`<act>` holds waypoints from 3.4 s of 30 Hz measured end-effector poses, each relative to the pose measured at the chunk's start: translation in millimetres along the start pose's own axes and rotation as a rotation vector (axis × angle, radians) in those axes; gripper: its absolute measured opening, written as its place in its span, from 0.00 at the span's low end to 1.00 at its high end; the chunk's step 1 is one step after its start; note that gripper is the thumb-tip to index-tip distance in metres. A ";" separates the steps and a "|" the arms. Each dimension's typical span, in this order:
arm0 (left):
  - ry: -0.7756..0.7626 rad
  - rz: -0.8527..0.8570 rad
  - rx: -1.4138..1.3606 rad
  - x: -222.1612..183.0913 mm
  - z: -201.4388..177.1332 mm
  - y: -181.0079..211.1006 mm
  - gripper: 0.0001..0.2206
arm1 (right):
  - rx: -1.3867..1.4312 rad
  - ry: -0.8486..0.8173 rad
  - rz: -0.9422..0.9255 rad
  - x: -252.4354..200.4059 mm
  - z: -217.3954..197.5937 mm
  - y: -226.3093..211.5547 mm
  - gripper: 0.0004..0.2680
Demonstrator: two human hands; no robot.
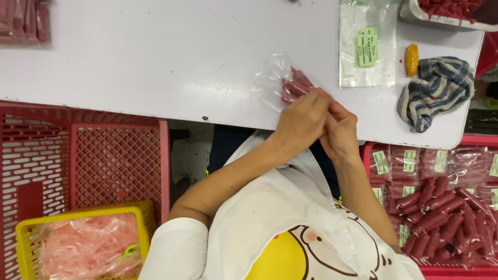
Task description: The person packs small sausages into clear plastic bags, places a label on each bag, and places the finished packages into a red basket. The person repeats this process multiple times throughout the clip.
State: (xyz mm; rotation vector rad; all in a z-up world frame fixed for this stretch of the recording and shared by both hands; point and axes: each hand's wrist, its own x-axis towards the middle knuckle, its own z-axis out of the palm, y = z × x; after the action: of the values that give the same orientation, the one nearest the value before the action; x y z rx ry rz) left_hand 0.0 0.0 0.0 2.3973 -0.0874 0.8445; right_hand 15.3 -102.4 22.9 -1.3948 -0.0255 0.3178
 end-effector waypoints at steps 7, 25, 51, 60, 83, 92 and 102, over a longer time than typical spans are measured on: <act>0.019 0.098 0.261 2.4 13.7 17.9 0.06 | -0.548 -0.267 -0.056 30.9 -103.1 74.8 0.07; -0.509 -0.406 -0.195 16.6 -55.6 -106.1 0.08 | -0.860 -0.099 -0.374 53.0 -24.6 19.5 0.11; -0.264 -0.579 -0.318 24.1 -50.4 -74.1 0.07 | -1.914 0.670 0.002 -129.3 -351.1 19.7 0.08; -0.272 -0.586 -0.374 21.5 -58.8 -83.2 0.04 | -1.892 0.322 0.717 -72.8 -407.8 30.3 0.30; -0.081 -0.520 -0.360 -10.6 -35.0 -108.2 0.11 | -1.180 -0.272 -0.430 33.4 -28.3 -16.1 0.11; -0.080 -0.503 -0.316 -11.6 -32.4 -99.8 0.11 | -0.959 -0.074 -0.513 26.0 -11.9 23.2 0.05; 0.168 0.083 0.014 -28.9 -26.1 -5.6 0.25 | -1.370 -0.106 -0.783 42.2 -58.1 5.5 0.20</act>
State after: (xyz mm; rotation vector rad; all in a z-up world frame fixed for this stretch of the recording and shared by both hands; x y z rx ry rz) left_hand -36.1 15.3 -3.6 2.3389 -0.1164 1.0846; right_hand 66.4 -147.6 -0.1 -2.5417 -1.0105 -0.3935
